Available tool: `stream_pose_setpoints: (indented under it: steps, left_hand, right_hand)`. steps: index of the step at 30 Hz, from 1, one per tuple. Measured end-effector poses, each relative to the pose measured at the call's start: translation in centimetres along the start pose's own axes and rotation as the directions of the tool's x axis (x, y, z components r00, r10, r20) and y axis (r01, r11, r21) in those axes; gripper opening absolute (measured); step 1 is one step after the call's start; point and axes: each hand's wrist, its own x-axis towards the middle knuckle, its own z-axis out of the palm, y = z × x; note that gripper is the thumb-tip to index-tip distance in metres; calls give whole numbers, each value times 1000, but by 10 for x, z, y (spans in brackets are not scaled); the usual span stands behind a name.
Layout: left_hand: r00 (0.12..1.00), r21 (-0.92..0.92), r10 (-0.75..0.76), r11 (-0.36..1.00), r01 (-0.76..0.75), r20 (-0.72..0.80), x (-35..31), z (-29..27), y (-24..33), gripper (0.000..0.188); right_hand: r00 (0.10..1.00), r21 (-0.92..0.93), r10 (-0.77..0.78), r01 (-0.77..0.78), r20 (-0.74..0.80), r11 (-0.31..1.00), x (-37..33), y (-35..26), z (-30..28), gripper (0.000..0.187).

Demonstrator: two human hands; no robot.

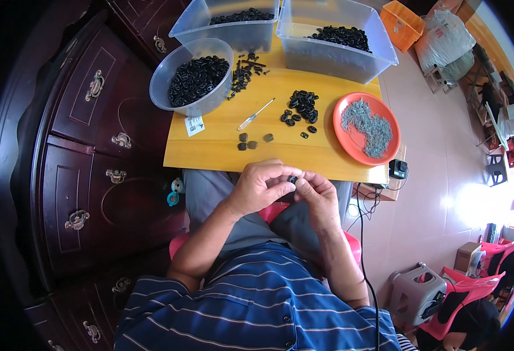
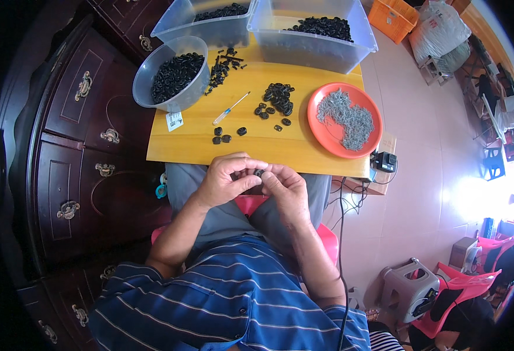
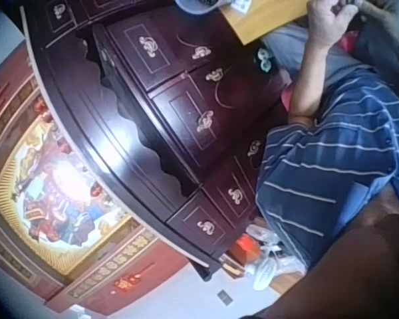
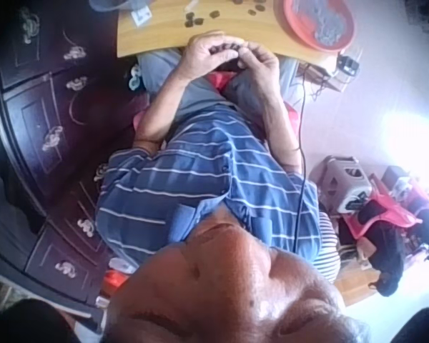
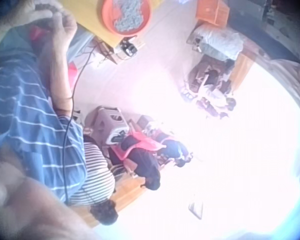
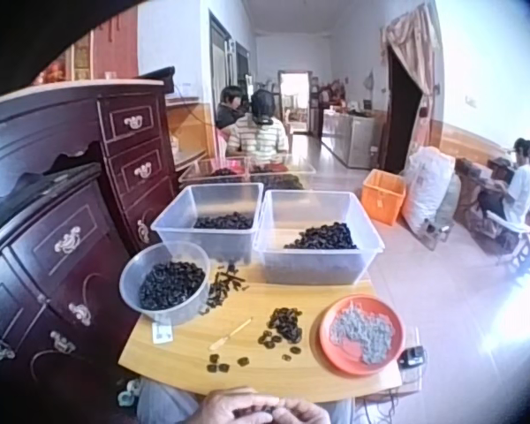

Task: The person sits at a yellow table and assembles small black plastic keyrings by hand. They pick up a black plastic piece and a metal split ring, then manually thread the ring through the plastic piece to join them. The person repeats this process, placing the finished keyrings into a pile on the table.

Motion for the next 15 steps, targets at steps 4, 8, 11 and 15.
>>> stream_pose_setpoints:
  steps: [4, 8, 11, 15]
  left_hand:
    - [996, 5, -87, 996, 86, 38, -2, -2, 7, 39]
    - [995, 315, 89, 946, -72, -38, 1, 8, 17, 50]
    - [982, 481, 177, 867, -127, -59, 3, 14, 18, 43]
    - [959, 531, 273, 825, -194, -73, 1, 17, 5, 39]
  right_hand:
    - [995, 67, 86, -89, 44, 994, 0, -4, 0, 18]
    - [992, 197, 98, -113, 81, 974, 2, -3, 2, 16]
    - [989, 250, 93, -120, 119, 961, 3, -1, 2, 17]
    - [983, 296, 73, -120, 166, 947, 2, 3, -1, 18]
